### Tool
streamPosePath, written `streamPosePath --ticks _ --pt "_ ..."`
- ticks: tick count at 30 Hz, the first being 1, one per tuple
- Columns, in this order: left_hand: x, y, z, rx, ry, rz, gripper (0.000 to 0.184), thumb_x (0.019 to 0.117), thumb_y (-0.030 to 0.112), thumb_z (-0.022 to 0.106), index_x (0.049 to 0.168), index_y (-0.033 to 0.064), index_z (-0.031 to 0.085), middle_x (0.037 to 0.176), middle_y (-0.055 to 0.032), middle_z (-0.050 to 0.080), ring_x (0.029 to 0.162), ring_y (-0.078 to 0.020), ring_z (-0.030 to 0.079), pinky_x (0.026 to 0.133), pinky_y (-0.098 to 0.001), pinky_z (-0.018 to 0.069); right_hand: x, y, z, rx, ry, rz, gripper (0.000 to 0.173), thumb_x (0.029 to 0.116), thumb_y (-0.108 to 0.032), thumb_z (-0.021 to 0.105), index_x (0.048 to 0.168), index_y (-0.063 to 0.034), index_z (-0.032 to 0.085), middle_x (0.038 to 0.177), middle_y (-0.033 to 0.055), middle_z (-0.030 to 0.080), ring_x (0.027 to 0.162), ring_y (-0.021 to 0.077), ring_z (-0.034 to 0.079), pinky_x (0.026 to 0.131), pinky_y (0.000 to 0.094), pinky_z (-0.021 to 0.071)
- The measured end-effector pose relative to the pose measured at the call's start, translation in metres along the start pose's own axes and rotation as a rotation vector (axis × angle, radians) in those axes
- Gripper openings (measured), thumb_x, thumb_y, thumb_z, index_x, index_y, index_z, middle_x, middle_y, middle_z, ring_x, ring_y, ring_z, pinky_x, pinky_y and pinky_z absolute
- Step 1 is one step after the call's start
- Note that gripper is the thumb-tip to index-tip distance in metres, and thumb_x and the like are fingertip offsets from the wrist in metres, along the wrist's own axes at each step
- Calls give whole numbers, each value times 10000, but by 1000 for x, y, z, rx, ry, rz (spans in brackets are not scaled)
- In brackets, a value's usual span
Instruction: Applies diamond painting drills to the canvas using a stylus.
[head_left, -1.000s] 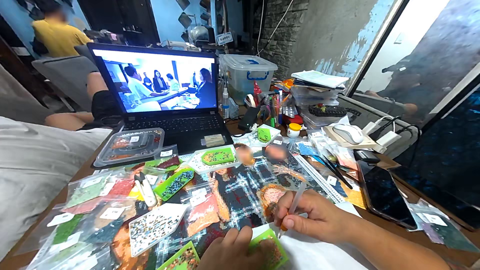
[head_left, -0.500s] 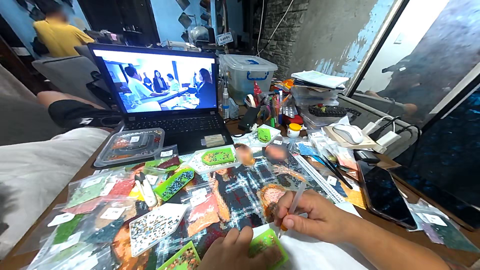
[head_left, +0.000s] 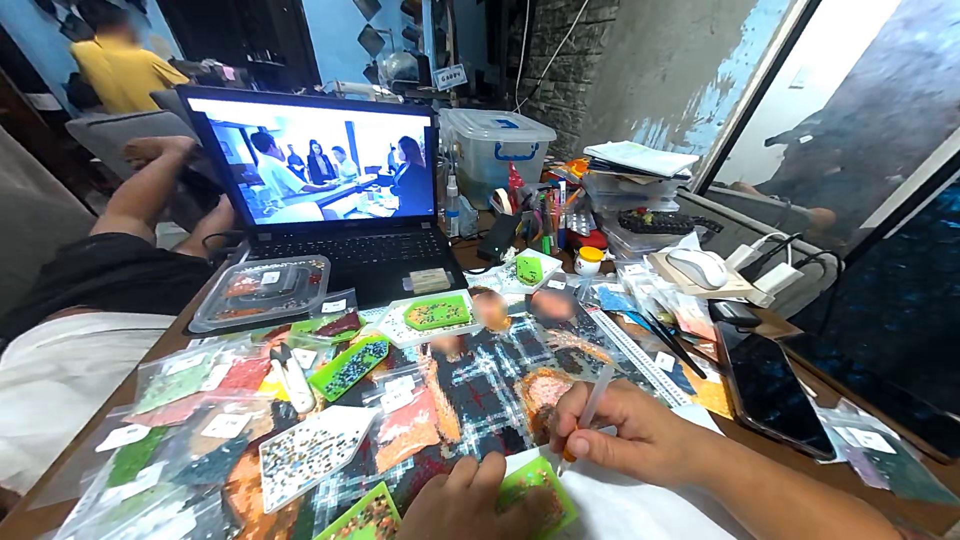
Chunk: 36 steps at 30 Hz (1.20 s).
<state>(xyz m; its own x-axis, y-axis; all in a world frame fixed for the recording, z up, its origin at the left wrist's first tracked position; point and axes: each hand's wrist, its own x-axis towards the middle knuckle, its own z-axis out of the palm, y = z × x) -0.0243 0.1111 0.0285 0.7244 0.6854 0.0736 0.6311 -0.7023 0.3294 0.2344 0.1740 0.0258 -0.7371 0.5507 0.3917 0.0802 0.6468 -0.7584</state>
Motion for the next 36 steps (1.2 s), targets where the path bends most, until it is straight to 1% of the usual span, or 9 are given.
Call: streamPosePath --ticks 3,9,14,18,20,24,27,33,36 --pt "0 0 0 3 0 -3 388 984 215 585 1355 182 692 1065 -244 639 894 -421 648 664 -509 526 0 -1 0 0 -2 2 291 1091 -270 501 1063 7 587 935 77 683 880 13 654 802 166 536" --pt "0 1 0 5 2 -20 416 962 197 612 1362 105 676 1074 -240 645 893 -418 653 670 -508 535 0 -1 0 -2 0 3 294 1089 -270 506 1055 10 588 931 79 684 877 11 653 798 163 535" --pt "0 -1 1 -3 2 -12 420 959 195 612 1364 102 674 1070 -241 641 885 -419 649 664 -504 531 0 0 0 -1 2 -1 291 1090 -265 504 1053 11 590 928 79 682 876 11 654 800 162 535" --pt "0 0 -1 -5 4 -9 394 973 209 599 1353 166 694 1059 -236 643 887 -413 648 666 -497 526 0 -1 0 -2 -2 -2 291 1089 -266 506 1055 9 591 927 77 682 877 12 652 801 163 534" --pt "0 0 -1 -3 3 -5 391 972 209 599 1349 173 697 1060 -237 642 887 -413 648 661 -499 524 0 -1 0 2 -4 -1 290 1089 -267 507 1056 9 589 931 77 682 880 13 656 807 165 535" --pt "0 0 0 -10 24 -3 391 962 199 613 1338 131 697 1048 -244 643 868 -420 650 646 -508 525 0 -1 1 0 0 -1 280 1088 -256 509 1058 10 590 938 79 684 881 13 653 805 164 535" --pt "0 0 0 -8 13 -17 406 958 192 617 1346 95 685 1058 -245 644 872 -420 651 654 -509 529 0 -1 1 -4 3 -2 281 1087 -259 510 1054 9 590 938 77 687 882 7 652 807 160 533" --pt "0 0 1 1 16 -11 425 956 197 621 1367 99 672 1060 -242 647 872 -417 651 655 -500 529 0 -1 1 -3 -1 3 287 1087 -262 509 1055 12 591 939 79 688 886 7 653 808 159 533" --pt "0 -1 1 7 13 -7 458 955 196 621 1396 76 640 1058 -237 647 868 -416 650 654 -498 530 0 -1 1 0 -3 -3 285 1088 -258 509 1053 13 589 933 82 686 879 9 652 803 160 532"
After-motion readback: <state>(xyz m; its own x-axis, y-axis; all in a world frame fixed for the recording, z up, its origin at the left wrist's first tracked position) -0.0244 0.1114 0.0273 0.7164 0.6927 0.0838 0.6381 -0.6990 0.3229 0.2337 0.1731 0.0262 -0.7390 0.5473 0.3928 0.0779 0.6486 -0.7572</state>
